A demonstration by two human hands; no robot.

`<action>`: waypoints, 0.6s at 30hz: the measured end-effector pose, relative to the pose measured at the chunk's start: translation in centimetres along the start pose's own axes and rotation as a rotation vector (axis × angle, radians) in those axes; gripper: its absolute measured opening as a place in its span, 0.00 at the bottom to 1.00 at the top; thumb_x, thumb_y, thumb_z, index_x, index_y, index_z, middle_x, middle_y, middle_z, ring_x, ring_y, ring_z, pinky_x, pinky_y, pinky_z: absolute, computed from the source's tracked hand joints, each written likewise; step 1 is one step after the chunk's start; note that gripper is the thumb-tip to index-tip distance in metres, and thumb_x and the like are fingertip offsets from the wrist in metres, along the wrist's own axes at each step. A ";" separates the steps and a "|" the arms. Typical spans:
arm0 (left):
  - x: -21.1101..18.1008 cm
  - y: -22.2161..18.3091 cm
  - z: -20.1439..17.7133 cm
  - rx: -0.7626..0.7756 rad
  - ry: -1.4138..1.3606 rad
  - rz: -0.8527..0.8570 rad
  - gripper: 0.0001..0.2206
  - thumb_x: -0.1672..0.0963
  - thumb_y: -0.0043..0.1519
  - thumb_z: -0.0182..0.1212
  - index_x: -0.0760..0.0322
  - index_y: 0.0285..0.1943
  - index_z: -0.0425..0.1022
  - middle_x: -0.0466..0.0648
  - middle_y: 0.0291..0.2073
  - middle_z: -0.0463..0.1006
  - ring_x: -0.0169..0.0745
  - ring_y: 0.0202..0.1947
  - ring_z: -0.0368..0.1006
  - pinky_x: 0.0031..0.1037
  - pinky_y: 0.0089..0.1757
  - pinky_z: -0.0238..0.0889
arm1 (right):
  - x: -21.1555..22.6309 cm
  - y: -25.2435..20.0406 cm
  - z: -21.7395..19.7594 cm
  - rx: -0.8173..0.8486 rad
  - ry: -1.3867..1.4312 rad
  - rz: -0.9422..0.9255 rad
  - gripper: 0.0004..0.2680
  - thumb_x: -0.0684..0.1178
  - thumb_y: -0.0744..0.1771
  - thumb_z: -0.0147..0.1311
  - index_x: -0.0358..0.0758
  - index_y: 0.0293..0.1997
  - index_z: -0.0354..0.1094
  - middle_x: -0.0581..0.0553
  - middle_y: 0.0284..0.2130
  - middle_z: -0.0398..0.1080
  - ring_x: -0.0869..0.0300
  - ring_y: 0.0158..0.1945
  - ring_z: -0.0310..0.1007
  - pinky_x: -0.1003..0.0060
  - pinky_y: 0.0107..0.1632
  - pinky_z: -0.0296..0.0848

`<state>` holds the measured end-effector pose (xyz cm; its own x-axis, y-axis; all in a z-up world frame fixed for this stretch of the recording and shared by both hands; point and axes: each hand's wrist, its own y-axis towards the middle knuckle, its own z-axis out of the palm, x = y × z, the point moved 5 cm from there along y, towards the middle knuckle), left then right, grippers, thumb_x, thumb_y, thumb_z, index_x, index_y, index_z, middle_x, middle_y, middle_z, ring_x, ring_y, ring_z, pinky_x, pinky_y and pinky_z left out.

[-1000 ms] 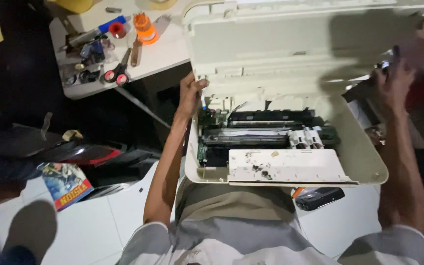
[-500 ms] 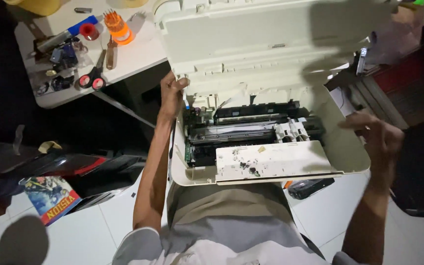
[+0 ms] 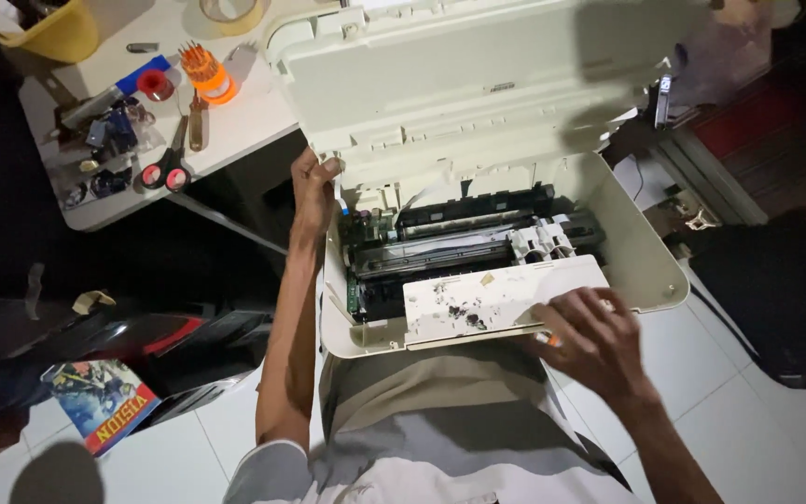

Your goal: Disassembling a printer to inspect the internal circuit board and mechanical components using a magnifying glass.

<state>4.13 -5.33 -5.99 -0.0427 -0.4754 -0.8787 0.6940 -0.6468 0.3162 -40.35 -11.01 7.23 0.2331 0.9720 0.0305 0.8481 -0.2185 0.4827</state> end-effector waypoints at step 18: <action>-10.9 -1.5 6.6 -0.062 -0.029 0.005 0.13 0.52 0.55 0.66 0.60 0.44 0.80 0.40 0.31 0.74 0.27 0.33 0.67 0.25 0.37 0.67 | 7.3 6.5 -1.3 -0.128 0.209 -0.188 0.13 0.51 0.72 0.44 0.47 0.26 0.64 0.52 0.23 0.57 0.58 0.25 0.65 0.71 0.32 0.68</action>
